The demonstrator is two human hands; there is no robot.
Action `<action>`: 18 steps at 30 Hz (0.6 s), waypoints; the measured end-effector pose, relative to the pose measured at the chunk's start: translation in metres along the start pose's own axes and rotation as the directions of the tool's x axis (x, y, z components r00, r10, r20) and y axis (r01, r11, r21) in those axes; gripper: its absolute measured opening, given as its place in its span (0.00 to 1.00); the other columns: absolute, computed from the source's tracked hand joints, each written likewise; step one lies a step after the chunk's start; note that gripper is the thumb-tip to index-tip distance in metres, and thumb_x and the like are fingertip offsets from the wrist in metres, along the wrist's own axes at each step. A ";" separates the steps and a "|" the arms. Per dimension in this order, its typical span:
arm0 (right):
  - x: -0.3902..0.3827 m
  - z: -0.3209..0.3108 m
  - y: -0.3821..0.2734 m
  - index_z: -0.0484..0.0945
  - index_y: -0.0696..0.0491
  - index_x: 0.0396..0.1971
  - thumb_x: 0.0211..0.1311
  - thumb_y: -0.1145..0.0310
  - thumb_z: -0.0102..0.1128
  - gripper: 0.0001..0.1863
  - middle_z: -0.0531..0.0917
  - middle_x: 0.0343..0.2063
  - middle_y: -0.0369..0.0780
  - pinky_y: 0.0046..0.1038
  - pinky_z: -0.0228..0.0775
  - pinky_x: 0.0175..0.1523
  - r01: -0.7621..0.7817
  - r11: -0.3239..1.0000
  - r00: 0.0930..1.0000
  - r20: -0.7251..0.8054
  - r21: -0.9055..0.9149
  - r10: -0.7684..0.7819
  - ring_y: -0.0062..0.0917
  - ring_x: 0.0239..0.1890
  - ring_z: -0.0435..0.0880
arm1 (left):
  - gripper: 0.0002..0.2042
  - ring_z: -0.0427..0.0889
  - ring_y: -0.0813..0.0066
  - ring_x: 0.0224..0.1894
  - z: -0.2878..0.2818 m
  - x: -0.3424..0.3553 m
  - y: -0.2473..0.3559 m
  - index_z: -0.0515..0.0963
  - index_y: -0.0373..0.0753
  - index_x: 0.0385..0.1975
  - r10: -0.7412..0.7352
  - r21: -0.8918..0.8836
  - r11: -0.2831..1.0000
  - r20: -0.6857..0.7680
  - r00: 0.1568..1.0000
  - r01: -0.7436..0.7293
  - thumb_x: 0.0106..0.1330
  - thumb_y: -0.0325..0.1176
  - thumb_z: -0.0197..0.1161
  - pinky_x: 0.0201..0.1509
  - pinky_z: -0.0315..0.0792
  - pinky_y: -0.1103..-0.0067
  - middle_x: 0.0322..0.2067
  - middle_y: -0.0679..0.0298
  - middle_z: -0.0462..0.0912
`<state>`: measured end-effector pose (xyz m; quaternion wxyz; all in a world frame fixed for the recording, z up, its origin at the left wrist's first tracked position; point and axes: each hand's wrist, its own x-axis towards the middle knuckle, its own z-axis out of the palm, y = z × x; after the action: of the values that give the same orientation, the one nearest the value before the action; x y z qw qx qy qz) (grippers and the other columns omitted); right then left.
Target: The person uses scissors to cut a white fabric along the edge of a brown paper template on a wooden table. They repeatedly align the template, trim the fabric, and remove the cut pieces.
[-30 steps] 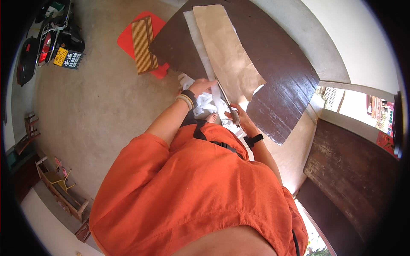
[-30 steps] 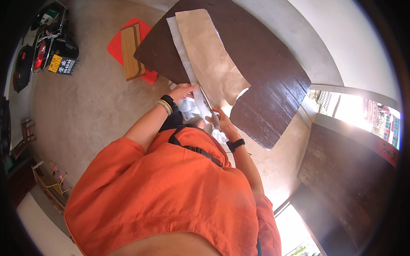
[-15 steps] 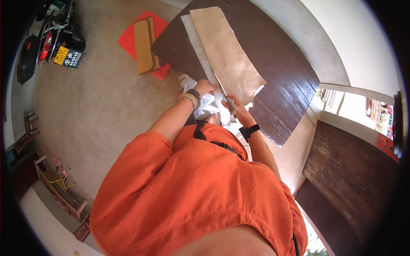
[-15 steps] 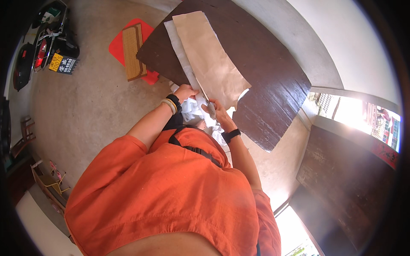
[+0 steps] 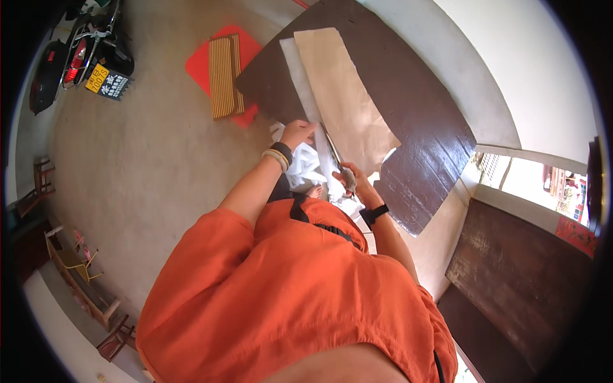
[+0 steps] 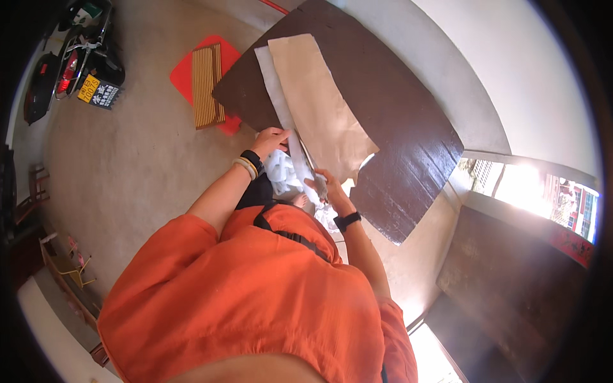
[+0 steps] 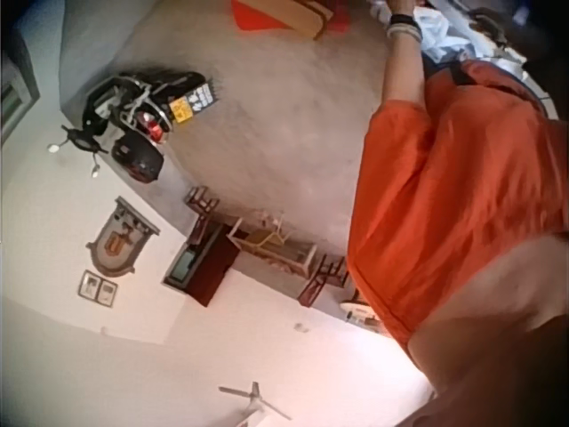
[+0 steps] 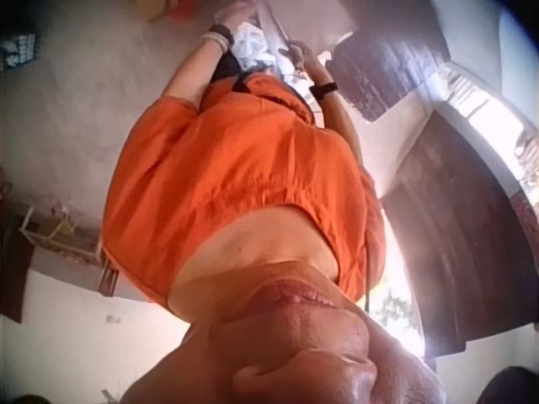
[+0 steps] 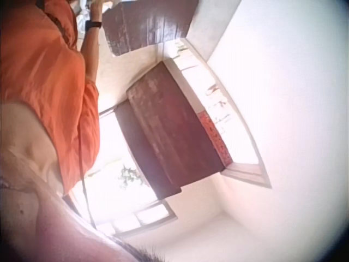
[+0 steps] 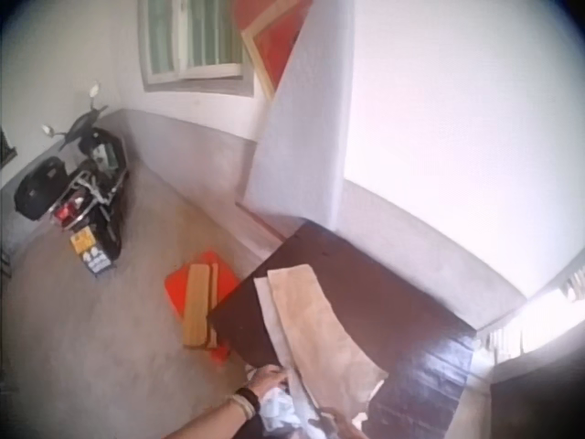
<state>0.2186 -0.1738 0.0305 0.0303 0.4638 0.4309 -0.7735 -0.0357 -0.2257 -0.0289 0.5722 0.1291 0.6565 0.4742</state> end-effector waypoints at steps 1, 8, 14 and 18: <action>0.000 0.000 0.002 0.64 0.53 0.58 0.59 0.69 0.64 0.28 0.74 0.23 0.30 0.15 0.60 0.20 0.055 0.998 0.998 0.033 -0.021 -0.054 0.11 0.23 0.72 | 0.19 0.83 0.68 0.32 -0.002 0.003 0.000 0.78 0.27 0.39 0.033 0.005 0.999 -0.057 0.998 -0.033 0.60 0.41 0.65 0.37 0.77 0.76 0.35 0.56 0.82; 0.007 0.002 0.000 0.64 0.52 0.55 0.61 0.62 0.64 0.26 0.73 0.29 0.30 0.18 0.66 0.32 0.043 0.995 0.996 0.082 -0.085 -0.036 0.14 0.26 0.71 | 0.13 0.82 0.72 0.34 0.002 0.030 -0.016 0.80 0.30 0.38 0.072 -0.062 0.996 0.043 0.996 -0.069 0.62 0.35 0.63 0.42 0.76 0.78 0.34 0.61 0.83; 0.017 -0.008 -0.006 0.61 0.51 0.57 0.56 0.64 0.64 0.30 0.75 0.39 0.33 0.20 0.70 0.40 0.079 0.989 0.987 0.150 -0.128 -0.060 0.16 0.38 0.74 | 0.10 0.82 0.72 0.34 0.000 0.023 -0.005 0.79 0.33 0.34 0.073 -0.136 0.988 0.007 0.997 -0.072 0.62 0.35 0.62 0.41 0.73 0.77 0.32 0.63 0.82; -0.001 -0.017 -0.001 0.60 0.50 0.59 0.56 0.66 0.64 0.32 0.76 0.40 0.33 0.21 0.70 0.42 0.035 0.997 0.982 0.186 -0.066 -0.022 0.18 0.39 0.75 | 0.10 0.82 0.71 0.34 -0.007 0.018 0.009 0.78 0.33 0.32 -0.053 -0.165 0.985 0.004 0.999 0.053 0.61 0.35 0.64 0.41 0.73 0.76 0.31 0.62 0.82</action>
<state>0.2302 -0.1620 0.0287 0.0749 0.3824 0.4591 -0.7984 -0.0511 -0.2114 -0.0340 0.5931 0.0636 0.6182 0.5118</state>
